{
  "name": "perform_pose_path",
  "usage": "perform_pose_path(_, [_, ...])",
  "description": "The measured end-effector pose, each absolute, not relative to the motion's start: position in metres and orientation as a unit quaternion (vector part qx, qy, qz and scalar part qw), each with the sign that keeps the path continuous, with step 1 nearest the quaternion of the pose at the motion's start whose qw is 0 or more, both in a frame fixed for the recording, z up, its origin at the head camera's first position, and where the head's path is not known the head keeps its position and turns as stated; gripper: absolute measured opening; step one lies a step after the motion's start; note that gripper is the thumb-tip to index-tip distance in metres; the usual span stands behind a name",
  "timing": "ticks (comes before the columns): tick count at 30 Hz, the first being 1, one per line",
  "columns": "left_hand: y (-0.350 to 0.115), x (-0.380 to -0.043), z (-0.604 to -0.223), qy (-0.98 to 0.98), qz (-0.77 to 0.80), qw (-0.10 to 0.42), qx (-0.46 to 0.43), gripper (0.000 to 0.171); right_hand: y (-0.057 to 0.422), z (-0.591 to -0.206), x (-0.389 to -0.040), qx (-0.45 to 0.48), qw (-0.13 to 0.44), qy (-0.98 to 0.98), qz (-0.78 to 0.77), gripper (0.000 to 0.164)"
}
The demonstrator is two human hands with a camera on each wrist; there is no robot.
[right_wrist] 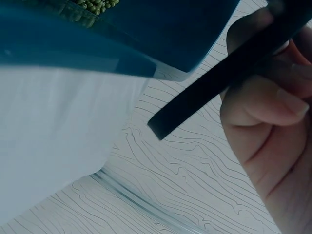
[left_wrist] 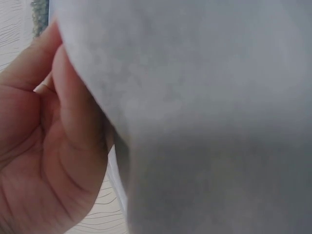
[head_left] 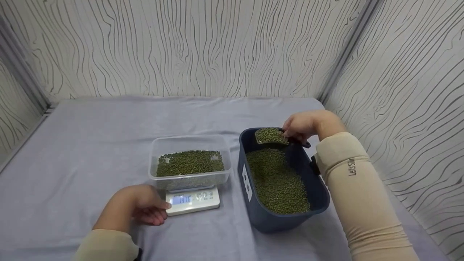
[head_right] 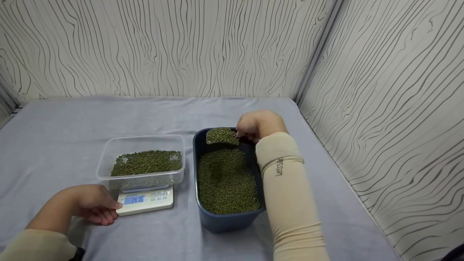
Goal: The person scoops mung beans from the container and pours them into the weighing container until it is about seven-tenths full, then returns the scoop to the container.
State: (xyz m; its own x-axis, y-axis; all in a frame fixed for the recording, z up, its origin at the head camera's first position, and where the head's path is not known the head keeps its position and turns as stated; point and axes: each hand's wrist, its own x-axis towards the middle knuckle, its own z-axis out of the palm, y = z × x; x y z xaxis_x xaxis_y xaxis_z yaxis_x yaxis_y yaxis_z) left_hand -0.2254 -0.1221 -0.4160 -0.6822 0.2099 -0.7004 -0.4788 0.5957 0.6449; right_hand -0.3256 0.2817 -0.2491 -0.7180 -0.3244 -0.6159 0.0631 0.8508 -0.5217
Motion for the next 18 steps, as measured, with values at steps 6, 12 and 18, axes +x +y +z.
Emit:
perform_pose_path(6, [-0.123, -0.225, -0.416, 0.804, 0.441, 0.39, -0.082, 0.026, 0.283, -0.248, -0.326, -0.068, 0.372, 0.888, -0.263, 0.03])
perform_pose_path(12, [-0.123, -0.225, -0.416, 0.805, 0.441, 0.389, -0.074, 0.026, 0.281, -0.245, -0.325, -0.067, 0.381, 0.883, -0.265, 0.03])
perform_pose_path(18, [-0.121, -0.224, -0.414, 0.809, 0.438, 0.385, -0.075, 0.026, 0.273, -0.243, -0.325, -0.07, 0.369, 0.891, -0.255, 0.03])
